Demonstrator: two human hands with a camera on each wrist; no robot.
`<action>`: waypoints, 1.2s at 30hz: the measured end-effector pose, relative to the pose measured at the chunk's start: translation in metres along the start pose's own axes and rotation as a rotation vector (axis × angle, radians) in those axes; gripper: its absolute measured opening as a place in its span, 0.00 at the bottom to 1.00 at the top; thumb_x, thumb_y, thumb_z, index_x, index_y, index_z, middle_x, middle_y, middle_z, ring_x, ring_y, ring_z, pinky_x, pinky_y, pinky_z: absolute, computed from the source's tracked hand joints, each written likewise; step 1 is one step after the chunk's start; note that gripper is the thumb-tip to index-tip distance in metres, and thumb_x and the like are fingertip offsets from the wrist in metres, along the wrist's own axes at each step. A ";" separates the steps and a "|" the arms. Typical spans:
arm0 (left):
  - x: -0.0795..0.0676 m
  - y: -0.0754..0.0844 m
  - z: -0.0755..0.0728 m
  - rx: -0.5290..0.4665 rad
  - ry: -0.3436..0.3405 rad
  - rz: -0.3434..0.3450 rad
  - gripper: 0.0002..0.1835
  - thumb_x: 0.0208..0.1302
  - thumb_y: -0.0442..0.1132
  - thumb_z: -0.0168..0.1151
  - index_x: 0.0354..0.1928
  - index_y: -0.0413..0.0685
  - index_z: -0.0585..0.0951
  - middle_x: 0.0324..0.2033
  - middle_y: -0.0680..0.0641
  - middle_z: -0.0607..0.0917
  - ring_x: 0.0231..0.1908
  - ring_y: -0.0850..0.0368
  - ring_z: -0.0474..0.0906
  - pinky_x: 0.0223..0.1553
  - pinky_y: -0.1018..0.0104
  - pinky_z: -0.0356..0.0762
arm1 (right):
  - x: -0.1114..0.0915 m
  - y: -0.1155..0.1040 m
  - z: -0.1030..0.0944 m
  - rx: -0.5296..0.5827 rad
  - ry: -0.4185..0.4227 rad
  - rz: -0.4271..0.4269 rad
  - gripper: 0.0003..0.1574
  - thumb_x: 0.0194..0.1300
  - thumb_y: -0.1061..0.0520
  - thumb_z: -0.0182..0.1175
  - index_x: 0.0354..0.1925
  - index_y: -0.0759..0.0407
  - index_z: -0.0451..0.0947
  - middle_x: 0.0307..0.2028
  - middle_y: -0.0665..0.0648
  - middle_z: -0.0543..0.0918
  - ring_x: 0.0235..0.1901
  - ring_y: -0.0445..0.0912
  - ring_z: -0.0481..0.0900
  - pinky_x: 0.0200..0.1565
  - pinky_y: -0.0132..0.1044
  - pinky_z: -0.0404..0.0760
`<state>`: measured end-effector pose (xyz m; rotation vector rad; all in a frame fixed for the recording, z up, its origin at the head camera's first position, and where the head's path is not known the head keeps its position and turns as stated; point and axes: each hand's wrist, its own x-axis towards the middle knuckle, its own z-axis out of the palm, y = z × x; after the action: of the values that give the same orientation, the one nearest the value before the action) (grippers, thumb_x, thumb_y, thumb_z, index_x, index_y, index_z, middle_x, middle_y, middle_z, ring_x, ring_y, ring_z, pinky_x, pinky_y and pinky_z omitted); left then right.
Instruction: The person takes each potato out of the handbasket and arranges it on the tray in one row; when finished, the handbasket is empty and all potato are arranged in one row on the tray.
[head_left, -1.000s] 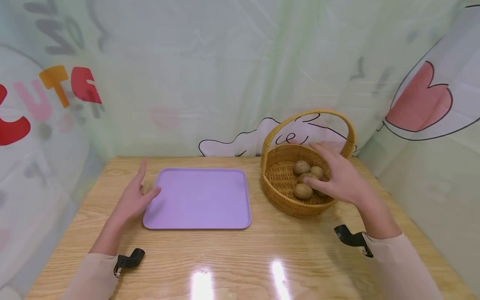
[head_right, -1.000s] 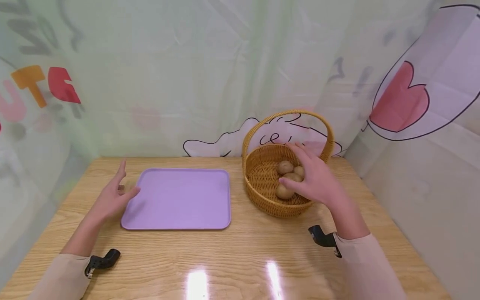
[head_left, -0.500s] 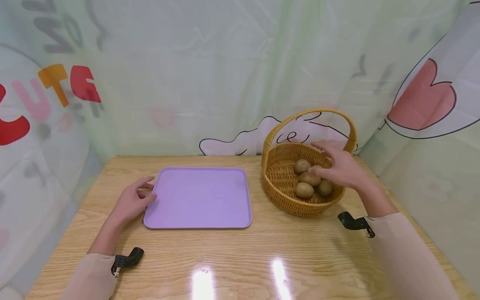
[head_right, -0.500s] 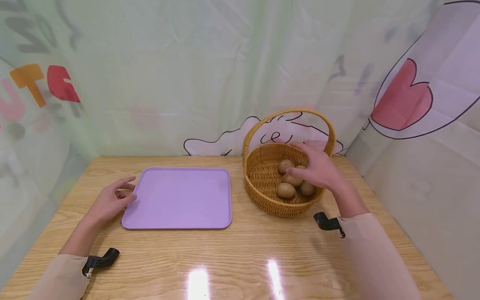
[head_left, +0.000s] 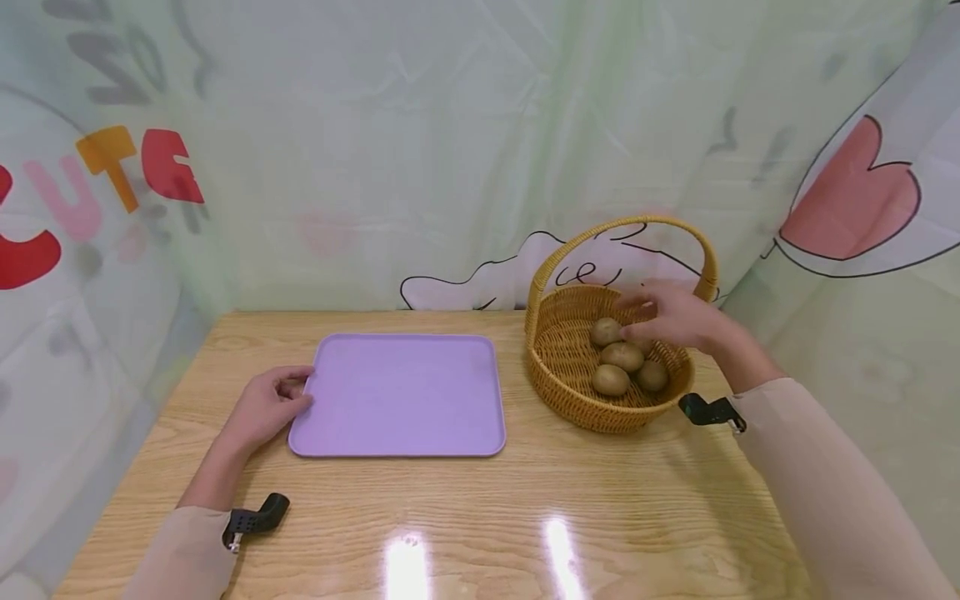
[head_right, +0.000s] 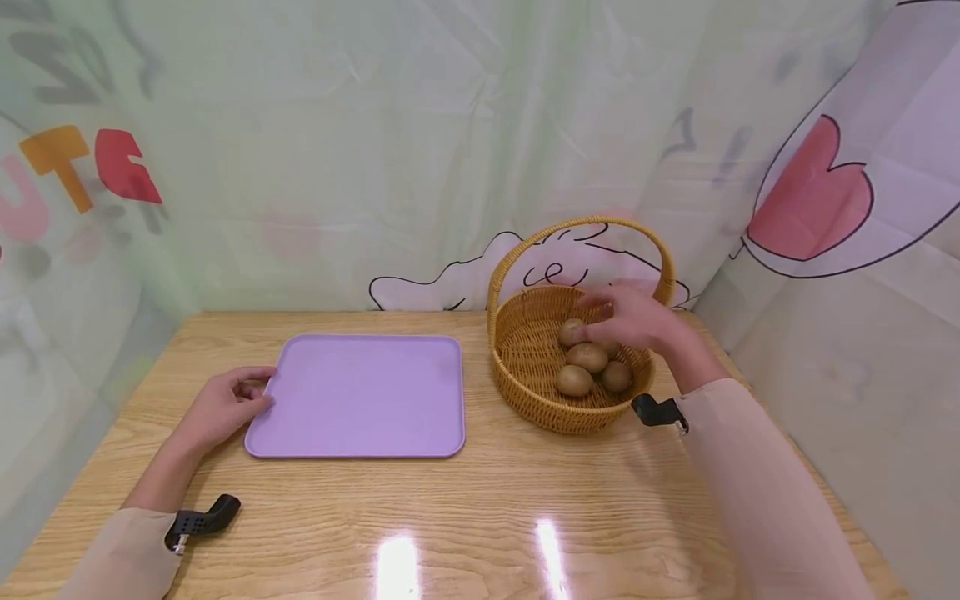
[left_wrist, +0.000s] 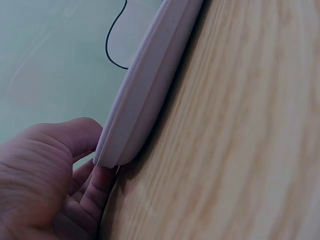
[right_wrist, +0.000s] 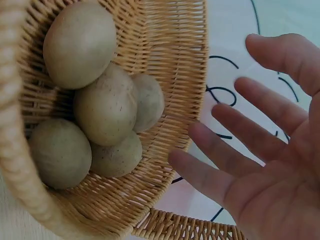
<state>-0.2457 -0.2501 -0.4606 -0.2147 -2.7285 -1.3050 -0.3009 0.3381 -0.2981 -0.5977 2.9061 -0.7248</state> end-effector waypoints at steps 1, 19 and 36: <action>0.000 0.000 0.000 0.001 0.000 0.007 0.24 0.60 0.32 0.65 0.59 0.36 0.77 0.32 0.43 0.80 0.31 0.53 0.74 0.29 0.68 0.73 | 0.002 0.001 0.000 -0.008 -0.017 0.014 0.28 0.59 0.57 0.67 0.57 0.62 0.77 0.56 0.66 0.73 0.55 0.63 0.72 0.53 0.56 0.70; 0.001 0.001 0.005 0.008 -0.001 -0.010 0.23 0.61 0.32 0.64 0.59 0.39 0.77 0.30 0.44 0.79 0.30 0.51 0.73 0.27 0.67 0.73 | 0.017 0.021 0.015 0.067 -0.298 0.128 0.30 0.63 0.56 0.65 0.61 0.65 0.73 0.58 0.65 0.77 0.60 0.59 0.71 0.59 0.56 0.68; 0.001 0.002 0.001 0.021 0.008 -0.008 0.22 0.61 0.32 0.65 0.58 0.38 0.77 0.31 0.44 0.78 0.30 0.51 0.72 0.27 0.67 0.72 | 0.035 0.009 0.018 0.051 -0.469 0.235 0.24 0.61 0.57 0.65 0.54 0.64 0.78 0.47 0.58 0.78 0.45 0.51 0.75 0.46 0.48 0.78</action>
<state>-0.2465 -0.2480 -0.4590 -0.1965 -2.7379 -1.2758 -0.3333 0.3242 -0.3178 -0.3515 2.4601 -0.5395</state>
